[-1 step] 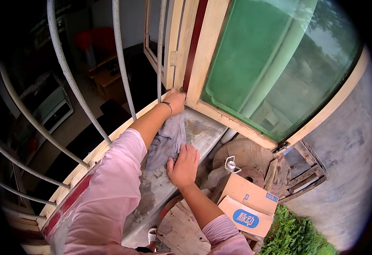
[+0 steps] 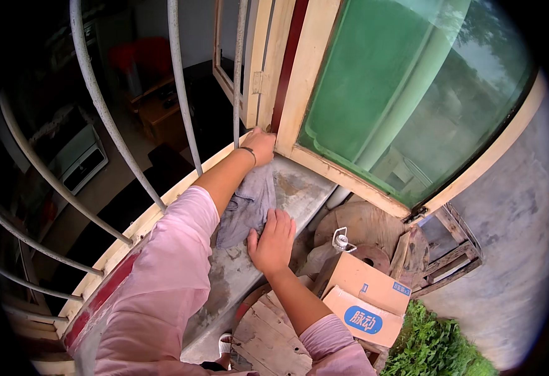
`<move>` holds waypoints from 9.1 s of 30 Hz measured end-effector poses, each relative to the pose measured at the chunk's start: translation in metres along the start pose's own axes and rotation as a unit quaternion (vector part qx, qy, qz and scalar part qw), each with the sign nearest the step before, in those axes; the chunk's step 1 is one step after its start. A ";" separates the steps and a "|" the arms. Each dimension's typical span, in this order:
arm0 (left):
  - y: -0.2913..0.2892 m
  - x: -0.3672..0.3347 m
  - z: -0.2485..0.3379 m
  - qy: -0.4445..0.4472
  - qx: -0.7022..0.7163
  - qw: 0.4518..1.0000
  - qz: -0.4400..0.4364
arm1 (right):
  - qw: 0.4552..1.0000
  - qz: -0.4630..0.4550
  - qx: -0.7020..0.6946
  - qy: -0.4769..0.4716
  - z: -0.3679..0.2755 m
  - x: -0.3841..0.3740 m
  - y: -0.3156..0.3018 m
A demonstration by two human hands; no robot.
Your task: The person wipes the glass pane, wooden frame, and latch of an open window with a cloth.
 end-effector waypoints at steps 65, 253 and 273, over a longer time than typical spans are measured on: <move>0.008 0.678 0.009 -0.100 0.389 0.796 0.454 | 0.826 -0.188 -0.531 0.004 -0.028 0.357 -0.015; 0.080 0.848 -0.034 -0.402 0.095 0.872 0.262 | 0.920 -0.150 -0.116 -0.343 -0.332 0.089 0.044; 0.081 0.852 -0.029 -0.387 0.082 0.878 0.271 | 0.936 -0.165 -0.040 -0.307 -0.353 0.088 0.042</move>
Point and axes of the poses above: each hand's wrist, its own x-axis away from the middle knuckle, its own y-axis out of the palm, z = x × y, the point moved 9 cm from there along -x, towards the middle knuckle, and after that the axes turned 14 degrees about -z, right-handed, at the moved point
